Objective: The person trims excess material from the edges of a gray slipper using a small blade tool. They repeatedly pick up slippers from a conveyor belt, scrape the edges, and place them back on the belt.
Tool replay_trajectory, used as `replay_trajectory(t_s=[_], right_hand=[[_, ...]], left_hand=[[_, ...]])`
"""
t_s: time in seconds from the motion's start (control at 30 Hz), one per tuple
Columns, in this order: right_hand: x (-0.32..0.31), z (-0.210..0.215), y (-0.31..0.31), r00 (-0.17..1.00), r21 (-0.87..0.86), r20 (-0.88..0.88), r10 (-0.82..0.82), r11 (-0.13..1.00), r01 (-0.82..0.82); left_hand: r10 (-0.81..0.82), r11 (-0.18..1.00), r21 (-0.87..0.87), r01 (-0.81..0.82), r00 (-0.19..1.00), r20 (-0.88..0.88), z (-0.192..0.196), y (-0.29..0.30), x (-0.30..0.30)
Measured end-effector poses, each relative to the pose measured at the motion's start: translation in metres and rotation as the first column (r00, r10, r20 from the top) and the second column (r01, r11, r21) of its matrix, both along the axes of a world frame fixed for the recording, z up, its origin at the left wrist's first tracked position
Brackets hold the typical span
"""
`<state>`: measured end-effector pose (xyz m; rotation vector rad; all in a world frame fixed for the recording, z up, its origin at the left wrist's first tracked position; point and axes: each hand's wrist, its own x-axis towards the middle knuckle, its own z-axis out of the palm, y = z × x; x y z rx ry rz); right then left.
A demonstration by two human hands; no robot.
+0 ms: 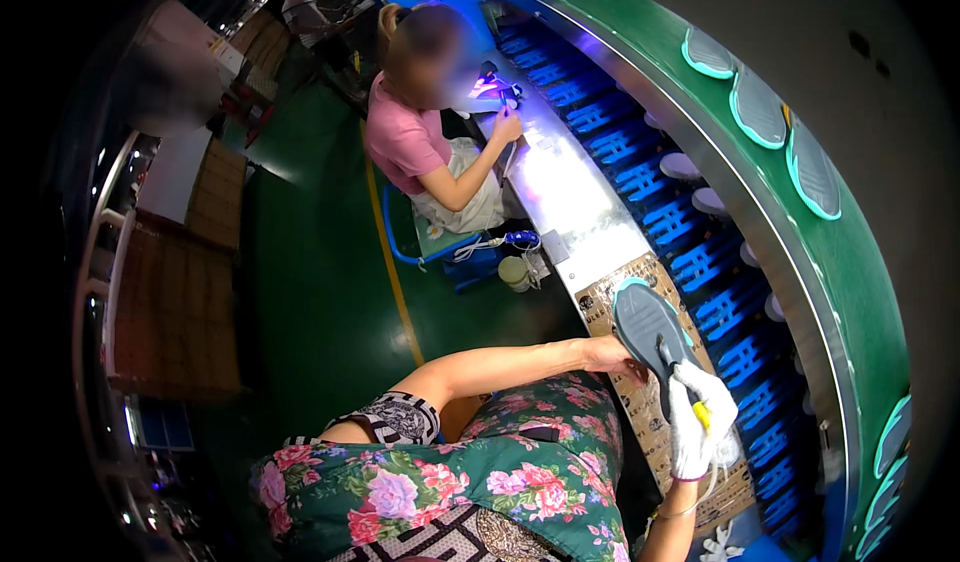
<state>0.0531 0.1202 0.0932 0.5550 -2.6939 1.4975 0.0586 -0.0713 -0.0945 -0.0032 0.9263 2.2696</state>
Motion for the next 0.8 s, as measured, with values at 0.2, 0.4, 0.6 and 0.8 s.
replay_trajectory(t_s=[0.2, 0.4, 0.6, 0.8], right_hand=[[0.008, 0.000, -0.003, 0.993, -0.071, -0.108, -0.046, 0.997, 0.039], [0.014, -0.004, -0.006, 0.988, -0.189, -0.105, -0.110, 0.978, 0.089], [0.013, 0.030, -0.028, 0.972, -0.166, -0.190, -0.138, 0.980, 0.107], [0.010, 0.032, -0.015, 0.952, -0.180, -0.260, -0.165, 0.976, 0.120]], left_hand=[[0.164, 0.839, 0.475, -0.265, 0.956, 0.243, 0.052, -0.002, 0.005], [0.169, 0.725, 0.586, -0.362, 0.918, 0.358, 0.090, 0.000, 0.014], [0.055, 0.628, 0.678, -0.383, 0.890, 0.452, 0.078, 0.017, 0.012], [0.236, 0.835, 0.416, -0.361, 0.917, 0.322, 0.105, 0.035, 0.006]])
